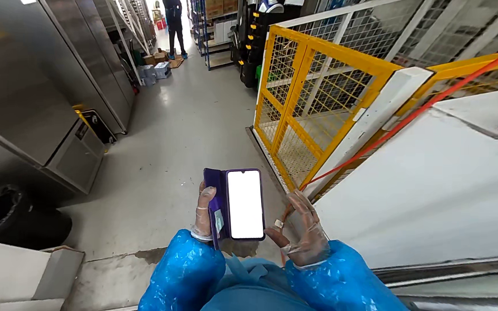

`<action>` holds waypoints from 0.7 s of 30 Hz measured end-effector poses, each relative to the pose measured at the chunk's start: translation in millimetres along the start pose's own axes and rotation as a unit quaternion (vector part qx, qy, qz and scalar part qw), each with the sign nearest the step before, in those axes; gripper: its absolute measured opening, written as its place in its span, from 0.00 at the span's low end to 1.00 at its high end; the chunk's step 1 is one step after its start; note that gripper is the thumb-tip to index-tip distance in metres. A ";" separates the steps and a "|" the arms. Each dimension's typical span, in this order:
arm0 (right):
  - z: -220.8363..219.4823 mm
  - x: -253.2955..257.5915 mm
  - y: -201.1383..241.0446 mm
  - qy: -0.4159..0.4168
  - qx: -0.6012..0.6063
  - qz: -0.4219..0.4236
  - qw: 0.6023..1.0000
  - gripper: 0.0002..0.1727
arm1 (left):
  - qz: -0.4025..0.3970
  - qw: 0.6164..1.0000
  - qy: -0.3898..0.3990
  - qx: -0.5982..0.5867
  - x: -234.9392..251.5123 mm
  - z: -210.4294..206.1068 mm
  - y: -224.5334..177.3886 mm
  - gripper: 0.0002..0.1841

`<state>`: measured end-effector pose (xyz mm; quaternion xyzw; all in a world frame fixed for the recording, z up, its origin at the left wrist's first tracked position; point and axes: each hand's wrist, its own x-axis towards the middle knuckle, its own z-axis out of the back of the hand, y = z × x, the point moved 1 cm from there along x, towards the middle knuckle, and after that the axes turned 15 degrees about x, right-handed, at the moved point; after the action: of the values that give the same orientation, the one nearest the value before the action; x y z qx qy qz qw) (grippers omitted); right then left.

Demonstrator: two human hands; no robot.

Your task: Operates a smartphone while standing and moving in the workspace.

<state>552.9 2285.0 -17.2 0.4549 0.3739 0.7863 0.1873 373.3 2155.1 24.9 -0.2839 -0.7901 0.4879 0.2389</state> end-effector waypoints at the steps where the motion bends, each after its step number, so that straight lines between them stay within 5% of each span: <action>1: 0.7 -1.9 -0.2 0.004 0.000 -0.008 1.000 0.58 | -0.004 1.000 0.006 0.000 0.1 0.2 -0.2 0.32; 15: -14.2 -6.0 4.9 0.023 0.002 -0.056 0.998 0.59 | -0.005 1.000 0.018 -0.009 3.0 -1.2 4.0 0.31; 21: -8.1 -0.7 2.6 -0.012 0.015 0.010 1.000 0.51 | -0.013 1.000 0.019 -0.011 5.2 1.8 4.7 0.32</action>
<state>546.5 2279.4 -18.1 0.4706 0.3791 0.7768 0.1771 369.4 2159.3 20.4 -0.2857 -0.7942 0.4708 0.2568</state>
